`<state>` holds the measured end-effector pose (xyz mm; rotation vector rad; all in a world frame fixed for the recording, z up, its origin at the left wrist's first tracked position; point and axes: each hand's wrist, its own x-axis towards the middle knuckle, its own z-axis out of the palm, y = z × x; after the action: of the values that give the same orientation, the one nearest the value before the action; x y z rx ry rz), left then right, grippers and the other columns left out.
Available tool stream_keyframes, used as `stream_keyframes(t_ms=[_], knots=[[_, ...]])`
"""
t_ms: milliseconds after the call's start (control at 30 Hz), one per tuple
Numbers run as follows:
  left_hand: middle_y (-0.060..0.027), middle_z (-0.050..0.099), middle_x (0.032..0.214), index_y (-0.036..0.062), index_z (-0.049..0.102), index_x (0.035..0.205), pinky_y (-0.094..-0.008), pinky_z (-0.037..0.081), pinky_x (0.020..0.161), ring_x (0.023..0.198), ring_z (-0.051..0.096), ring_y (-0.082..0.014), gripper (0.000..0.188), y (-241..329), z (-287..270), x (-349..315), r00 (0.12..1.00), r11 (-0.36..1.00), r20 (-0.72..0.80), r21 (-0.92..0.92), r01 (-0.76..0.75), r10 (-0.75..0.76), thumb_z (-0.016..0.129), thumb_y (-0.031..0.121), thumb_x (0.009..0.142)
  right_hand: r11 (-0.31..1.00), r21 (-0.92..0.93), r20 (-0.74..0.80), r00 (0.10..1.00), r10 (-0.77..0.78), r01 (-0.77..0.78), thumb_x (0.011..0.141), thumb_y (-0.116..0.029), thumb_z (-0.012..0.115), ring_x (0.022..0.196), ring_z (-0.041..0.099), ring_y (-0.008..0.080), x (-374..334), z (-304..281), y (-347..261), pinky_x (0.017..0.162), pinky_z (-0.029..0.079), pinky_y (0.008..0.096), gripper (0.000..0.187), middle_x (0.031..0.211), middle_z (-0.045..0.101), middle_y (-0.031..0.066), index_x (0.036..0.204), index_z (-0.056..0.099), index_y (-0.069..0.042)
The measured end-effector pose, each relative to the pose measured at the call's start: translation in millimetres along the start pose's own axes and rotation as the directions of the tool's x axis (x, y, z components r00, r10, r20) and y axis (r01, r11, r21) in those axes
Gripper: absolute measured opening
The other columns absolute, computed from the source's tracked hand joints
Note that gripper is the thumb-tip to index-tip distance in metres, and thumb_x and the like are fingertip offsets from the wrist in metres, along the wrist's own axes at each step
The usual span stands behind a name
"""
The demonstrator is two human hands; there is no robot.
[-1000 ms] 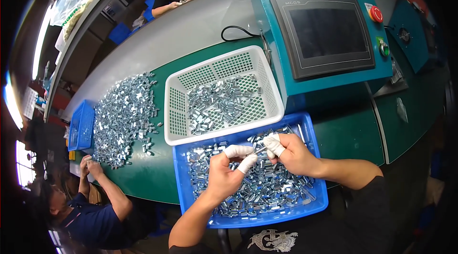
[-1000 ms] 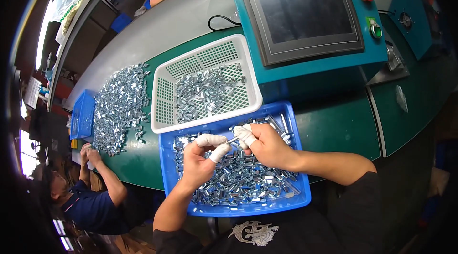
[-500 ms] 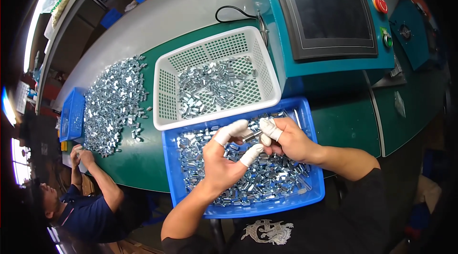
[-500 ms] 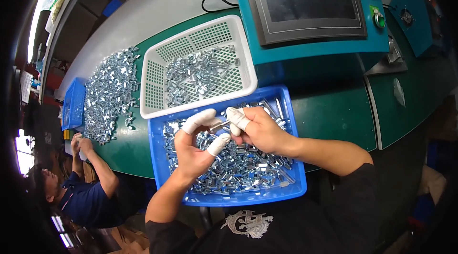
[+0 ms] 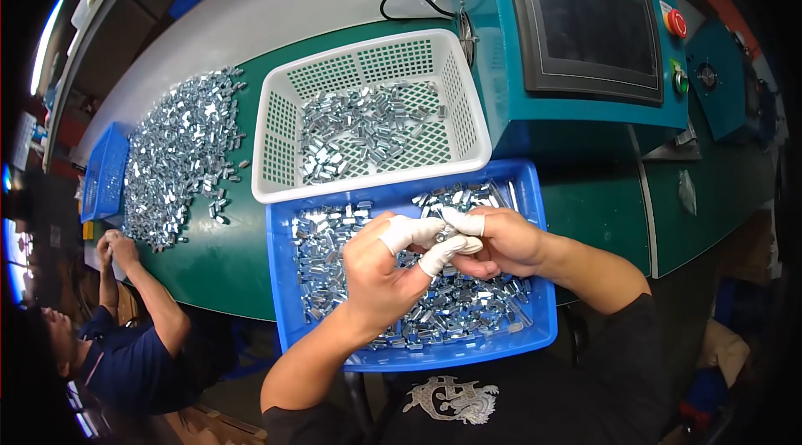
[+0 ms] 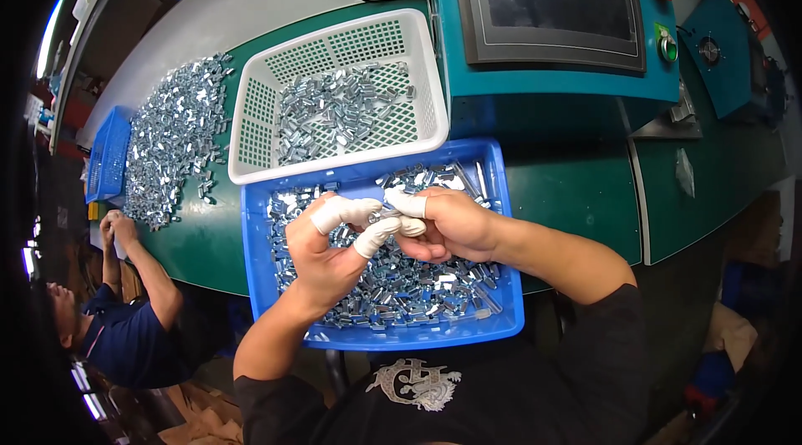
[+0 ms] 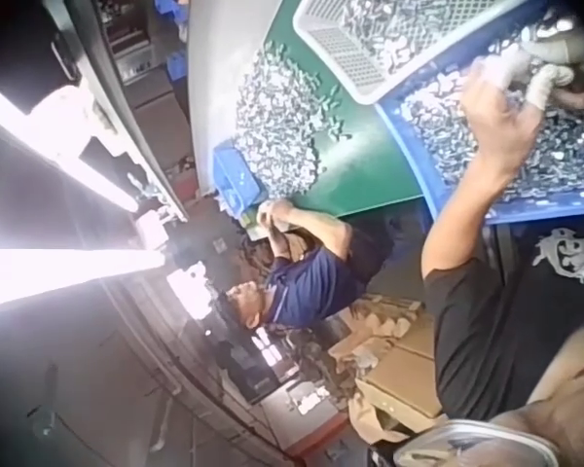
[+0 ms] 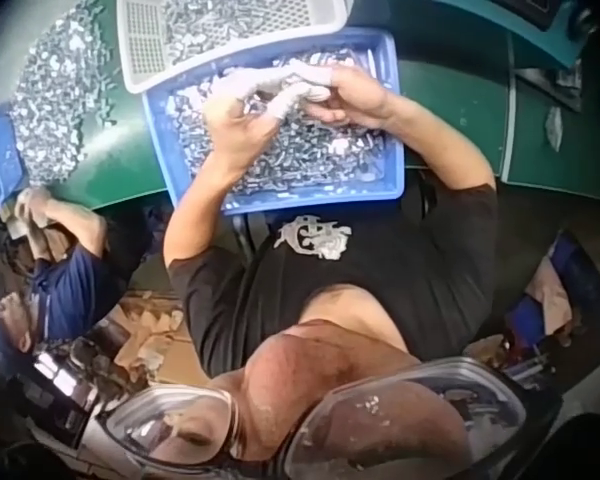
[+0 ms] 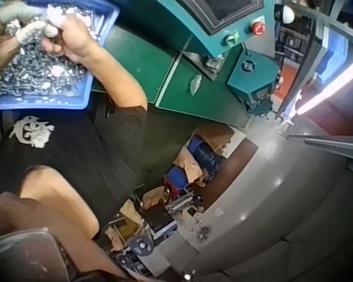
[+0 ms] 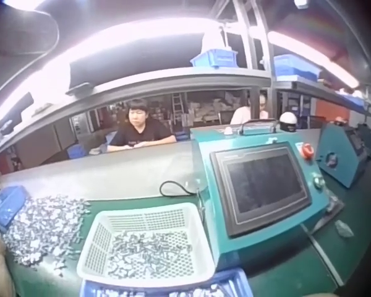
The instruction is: Sorting and inspecting small metal hardware components at a factory workstation.
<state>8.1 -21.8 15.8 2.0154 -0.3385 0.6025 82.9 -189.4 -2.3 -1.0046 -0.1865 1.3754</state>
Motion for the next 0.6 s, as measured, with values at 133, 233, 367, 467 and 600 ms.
stream_keyframes(t_ms=[133, 233, 367, 467, 600], knots=[[-0.0058, 0.064, 0.069, 0.0012, 0.065, 0.085, -0.0235, 0.044, 0.052, 0.058, 0.057, -0.0134, 0.02, -2, -3, 0, 1.0, 1.0, 0.024, -0.004, -0.02, 0.02, 0.077, 0.003, 0.068, 1.0, 0.016, 0.023, 1.0, 0.022, -0.022, 0.098, -0.042, 0.028, 0.039, 0.031, 0.0073, 2, -1, -1, 0.038, 0.026, 0.0224, 0.053, 0.049, 0.042, 0.0018, 0.105, 0.055, 0.003], [-0.0064, 0.065, 0.071, 0.0012, 0.066, 0.086, -0.0243, 0.045, 0.053, 0.059, 0.058, -0.0147, 0.021, -5, -4, -1, 0.999, 1.0, 0.038, -0.009, -0.002, 0.002, 0.076, 0.002, 0.068, 0.995, 0.1, 0.07, 0.998, 0.011, -0.018, 0.097, -0.04, 0.032, 0.036, 0.031, 0.0063, 5, -5, 1, 0.034, 0.023, 0.0217, 0.05, 0.049, 0.044, 0.0028, 0.062, 0.047, -0.008], [-0.0072, 0.066, 0.073, 0.0011, 0.066, 0.089, -0.0262, 0.046, 0.056, 0.062, 0.059, -0.015, 0.021, -10, -6, 4, 0.995, 0.998, 0.071, 0.01, -0.066, 0.065, 0.074, 0.001, 0.07, 0.993, 0.114, 0.034, 0.999, 0.005, -0.009, 0.097, -0.04, 0.033, 0.037, 0.03, 0.0058, 1, -5, -1, 0.034, 0.022, 0.0216, 0.05, 0.048, 0.042, 0.002, 0.06, 0.046, -0.008], [-0.0045, 0.065, 0.073, 0.0008, 0.068, 0.091, -0.0228, 0.046, 0.059, 0.063, 0.057, -0.0093, 0.015, -20, -9, 3, 0.984, 0.985, -0.024, -0.01, 0.174, -0.175, 0.07, 0.003, 0.076, 0.986, 0.036, -0.128, 0.979, -0.16, 0.166, 0.098, -0.041, 0.032, 0.038, 0.028, 0.0056, 2, -5, 2, 0.036, 0.022, 0.0216, 0.051, 0.048, 0.039, 0.0001, 0.061, 0.046, -0.007], [-0.0021, 0.064, 0.081, -0.002, 0.064, 0.1, -0.019, 0.044, 0.061, 0.065, 0.054, -0.0049, 0.022, -54, -17, 8, 0.889, 0.905, -0.178, -0.133, 0.404, -0.423, 0.067, 0.002, 0.079, 0.942, 0.059, -0.329, 0.898, -0.294, 0.33, 0.098, -0.036, 0.033, 0.04, 0.029, 0.0064, 4, -4, 3, 0.037, 0.021, 0.0221, 0.051, 0.05, 0.04, 0.0004, 0.057, 0.043, -0.008]])
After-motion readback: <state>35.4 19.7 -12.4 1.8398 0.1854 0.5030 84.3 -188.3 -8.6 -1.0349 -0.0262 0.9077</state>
